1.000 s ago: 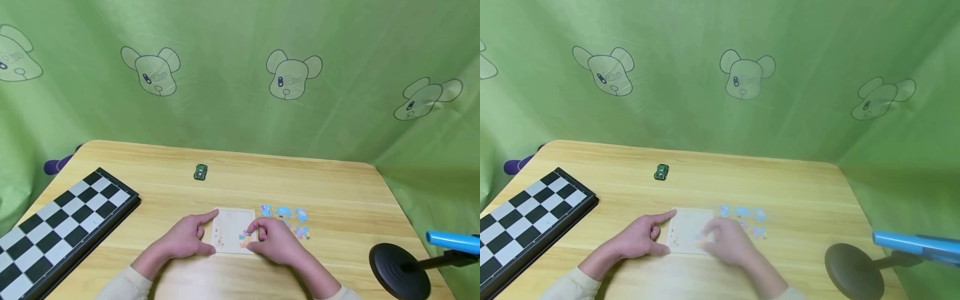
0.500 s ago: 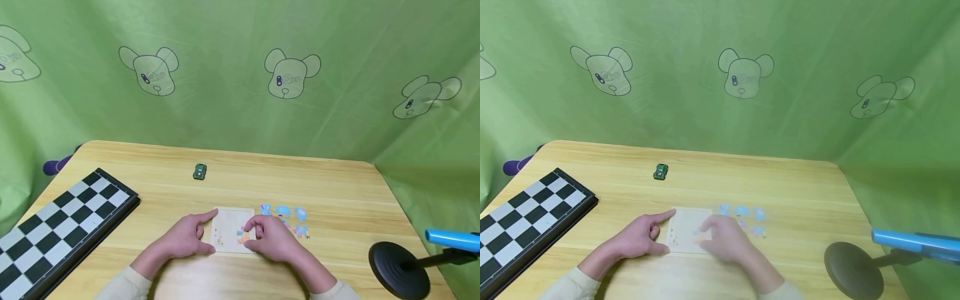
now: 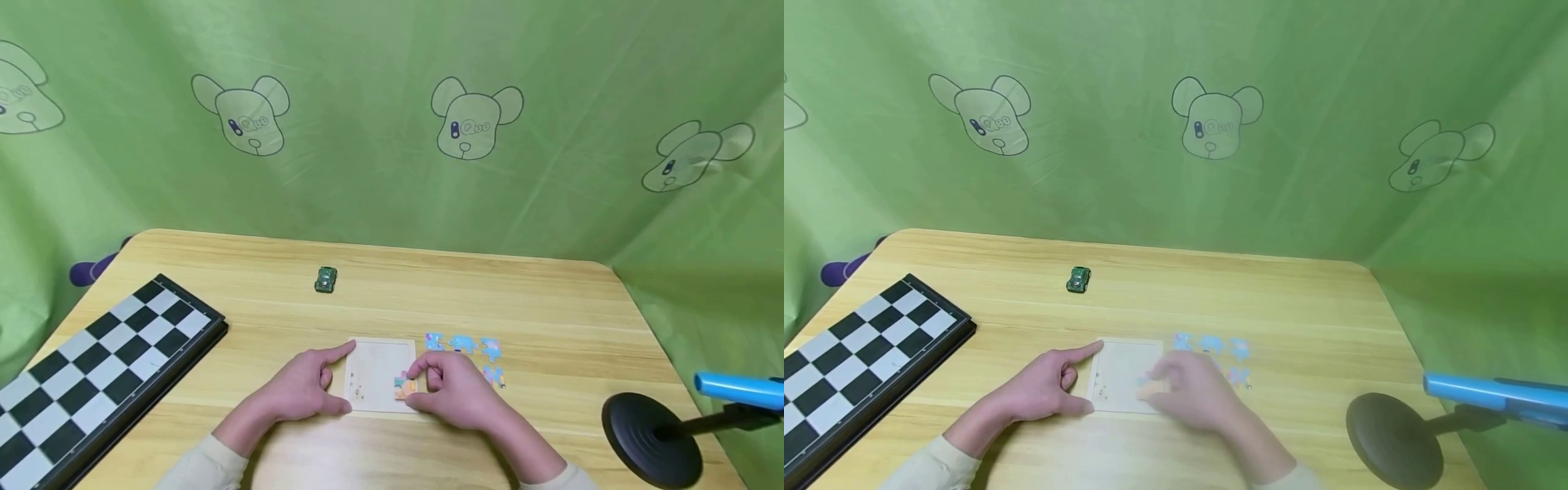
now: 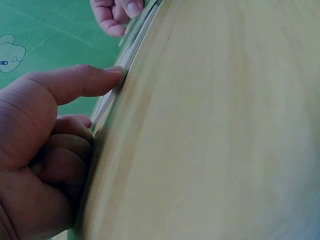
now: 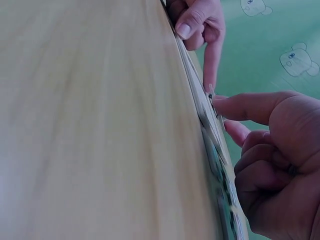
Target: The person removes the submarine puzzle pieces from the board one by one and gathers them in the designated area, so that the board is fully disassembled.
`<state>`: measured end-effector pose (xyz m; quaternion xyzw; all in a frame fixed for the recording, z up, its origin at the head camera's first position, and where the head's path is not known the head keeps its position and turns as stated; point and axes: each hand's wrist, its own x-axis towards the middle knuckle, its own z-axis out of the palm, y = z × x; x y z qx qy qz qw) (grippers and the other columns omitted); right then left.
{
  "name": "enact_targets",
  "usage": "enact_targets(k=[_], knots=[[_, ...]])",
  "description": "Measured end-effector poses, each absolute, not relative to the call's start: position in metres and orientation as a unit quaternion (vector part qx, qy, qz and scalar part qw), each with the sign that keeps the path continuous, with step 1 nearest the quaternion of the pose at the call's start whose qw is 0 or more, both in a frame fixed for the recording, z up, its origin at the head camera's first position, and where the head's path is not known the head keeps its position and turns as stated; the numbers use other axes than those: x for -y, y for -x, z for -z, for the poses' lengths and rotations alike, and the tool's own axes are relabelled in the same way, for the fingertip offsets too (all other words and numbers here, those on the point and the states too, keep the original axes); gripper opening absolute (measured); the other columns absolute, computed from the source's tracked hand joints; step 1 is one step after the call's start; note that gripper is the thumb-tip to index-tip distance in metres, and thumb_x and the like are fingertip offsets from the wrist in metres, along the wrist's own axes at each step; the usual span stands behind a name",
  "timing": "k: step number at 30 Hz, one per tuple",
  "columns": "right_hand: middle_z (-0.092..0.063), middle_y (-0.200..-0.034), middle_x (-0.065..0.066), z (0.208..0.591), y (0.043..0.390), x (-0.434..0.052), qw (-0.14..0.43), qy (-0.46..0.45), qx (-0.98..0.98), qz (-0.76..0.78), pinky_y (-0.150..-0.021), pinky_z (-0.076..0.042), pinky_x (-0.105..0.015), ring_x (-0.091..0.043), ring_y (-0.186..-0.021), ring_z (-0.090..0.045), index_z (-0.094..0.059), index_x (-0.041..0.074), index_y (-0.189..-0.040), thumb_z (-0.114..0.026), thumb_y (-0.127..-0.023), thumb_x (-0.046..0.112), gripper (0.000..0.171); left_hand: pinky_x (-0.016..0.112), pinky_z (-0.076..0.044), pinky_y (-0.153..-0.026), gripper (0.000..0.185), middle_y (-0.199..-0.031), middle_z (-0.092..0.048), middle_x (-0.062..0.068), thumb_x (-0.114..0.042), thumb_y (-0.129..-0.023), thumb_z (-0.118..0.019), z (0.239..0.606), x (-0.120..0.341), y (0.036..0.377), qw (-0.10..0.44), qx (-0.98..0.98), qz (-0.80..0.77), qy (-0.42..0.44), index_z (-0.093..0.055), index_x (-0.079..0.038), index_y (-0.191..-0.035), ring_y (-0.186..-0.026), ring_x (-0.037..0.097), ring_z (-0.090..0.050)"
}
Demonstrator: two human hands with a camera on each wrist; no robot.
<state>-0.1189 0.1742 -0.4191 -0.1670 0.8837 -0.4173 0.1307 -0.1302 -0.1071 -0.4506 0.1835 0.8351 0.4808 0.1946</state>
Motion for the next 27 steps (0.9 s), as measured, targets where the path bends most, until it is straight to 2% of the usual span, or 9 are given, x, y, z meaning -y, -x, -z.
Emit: enact_targets(k=[2,5,9,12,17,22,27], knots=[[-0.033,-0.058,0.008,0.417,0.117,-0.18,0.132,0.16,-0.883,0.42,-0.063,-0.043,-0.026,-0.006,-0.053,-0.031,-0.07,0.014,-0.096,-0.086,-0.076,0.014,0.025,0.023,-0.034,-0.045,0.098,-0.051,-0.03,-0.01,-0.016,-0.07,-0.089,0.45,0.107,0.13,0.195,-0.836,-0.479,-0.182,-0.039,-0.008,-0.153,-0.044,0.007,-0.029],[-0.031,-0.058,0.008,0.415,0.115,-0.189,0.132,0.15,-0.882,0.427,-0.073,-0.046,-0.028,-0.006,-0.055,-0.032,-0.07,0.014,-0.097,-0.086,-0.076,0.014,0.026,0.023,-0.034,-0.045,0.098,-0.052,-0.031,-0.01,-0.016,-0.07,-0.09,0.449,0.107,0.13,0.194,-0.839,-0.475,-0.18,-0.039,-0.008,-0.153,-0.044,0.007,-0.03],[-0.031,-0.059,0.007,0.413,0.111,-0.203,0.132,0.143,-0.879,0.434,-0.077,-0.047,-0.029,-0.006,-0.055,-0.032,-0.069,0.012,-0.098,-0.085,-0.077,0.015,0.026,0.024,-0.035,-0.046,0.099,-0.052,-0.033,-0.009,-0.016,-0.07,-0.09,0.448,0.107,0.13,0.193,-0.839,-0.474,-0.183,-0.039,-0.008,-0.153,-0.045,0.007,-0.031],[-0.031,-0.059,0.008,0.413,0.107,-0.215,0.131,0.14,-0.879,0.436,-0.072,-0.046,-0.028,-0.006,-0.053,-0.03,-0.069,0.011,-0.1,-0.085,-0.079,0.017,0.027,0.024,-0.035,-0.046,0.098,-0.052,-0.032,-0.009,-0.016,-0.069,-0.09,0.448,0.107,0.129,0.191,-0.837,-0.477,-0.187,-0.039,-0.008,-0.153,-0.045,0.008,-0.031],[-0.032,-0.059,0.008,0.414,0.101,-0.237,0.125,0.133,-0.88,0.438,-0.073,-0.046,-0.028,-0.005,-0.053,-0.031,-0.069,0.008,-0.101,-0.086,-0.079,0.02,0.03,0.024,-0.035,-0.046,0.099,-0.052,-0.031,-0.01,-0.016,-0.069,-0.09,0.449,0.106,0.129,0.193,-0.838,-0.475,-0.184,-0.039,-0.009,-0.154,-0.045,0.007,-0.03],[-0.032,-0.062,0.008,0.414,0.093,-0.258,0.109,0.127,-0.887,0.43,-0.067,-0.04,-0.027,-0.005,-0.055,-0.032,-0.069,0.009,-0.101,-0.085,-0.08,0.023,0.03,0.024,-0.035,-0.047,0.099,-0.052,-0.031,-0.01,-0.016,-0.07,-0.09,0.449,0.106,0.13,0.196,-0.839,-0.473,-0.182,-0.039,-0.009,-0.154,-0.045,0.007,-0.03],[-0.031,-0.063,0.008,0.416,0.087,-0.274,0.098,0.121,-0.893,0.421,-0.069,-0.038,-0.026,-0.005,-0.056,-0.032,-0.069,0.01,-0.101,-0.084,-0.082,0.024,0.028,0.024,-0.034,-0.046,0.099,-0.052,-0.031,-0.009,-0.015,-0.069,-0.09,0.449,0.107,0.129,0.194,-0.84,-0.473,-0.182,-0.04,-0.009,-0.153,-0.045,0.008,-0.03]])
